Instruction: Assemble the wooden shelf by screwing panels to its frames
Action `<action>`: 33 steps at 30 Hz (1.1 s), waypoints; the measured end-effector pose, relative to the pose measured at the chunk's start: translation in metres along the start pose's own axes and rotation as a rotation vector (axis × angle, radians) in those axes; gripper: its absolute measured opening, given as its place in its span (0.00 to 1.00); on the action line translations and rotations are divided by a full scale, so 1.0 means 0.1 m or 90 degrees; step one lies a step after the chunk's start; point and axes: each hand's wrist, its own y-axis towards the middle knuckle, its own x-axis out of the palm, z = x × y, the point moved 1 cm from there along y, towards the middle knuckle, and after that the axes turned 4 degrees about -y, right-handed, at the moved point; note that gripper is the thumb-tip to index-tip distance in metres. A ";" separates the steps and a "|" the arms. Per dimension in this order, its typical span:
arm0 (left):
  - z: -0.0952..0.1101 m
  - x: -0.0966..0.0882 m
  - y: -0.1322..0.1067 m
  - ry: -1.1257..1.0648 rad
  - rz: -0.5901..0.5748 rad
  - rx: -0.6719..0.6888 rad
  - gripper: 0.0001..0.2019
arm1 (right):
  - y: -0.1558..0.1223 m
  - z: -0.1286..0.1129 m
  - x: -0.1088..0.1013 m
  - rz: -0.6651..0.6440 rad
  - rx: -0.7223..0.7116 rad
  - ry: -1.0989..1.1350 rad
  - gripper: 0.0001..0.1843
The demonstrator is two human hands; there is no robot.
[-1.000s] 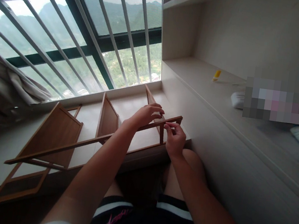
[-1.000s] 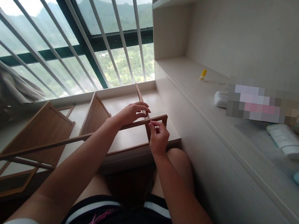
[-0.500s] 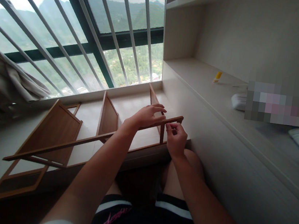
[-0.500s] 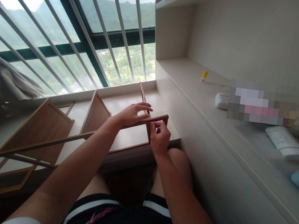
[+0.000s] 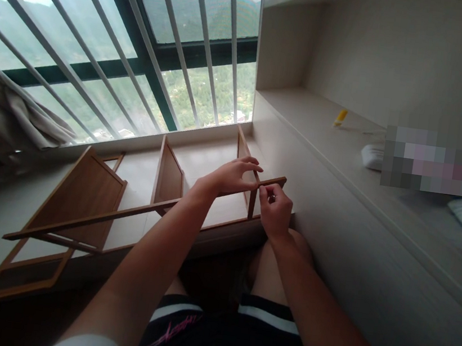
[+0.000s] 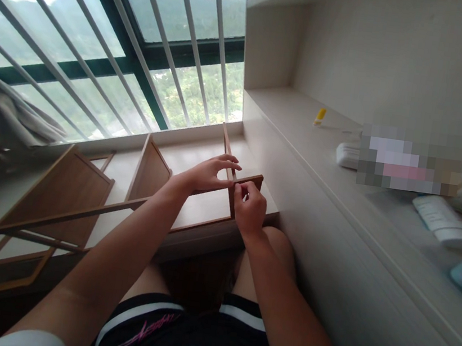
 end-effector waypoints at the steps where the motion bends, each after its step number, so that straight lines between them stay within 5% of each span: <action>1: 0.00 0.00 0.00 -0.003 0.004 0.002 0.22 | 0.01 0.00 0.00 -0.002 -0.002 -0.005 0.14; 20: -0.03 0.03 0.02 -0.052 0.012 0.002 0.18 | 0.01 0.04 0.00 -0.080 0.054 0.074 0.23; 33: -0.05 0.03 0.04 -0.064 0.006 0.014 0.18 | -0.03 0.02 -0.05 -0.036 0.013 -0.030 0.13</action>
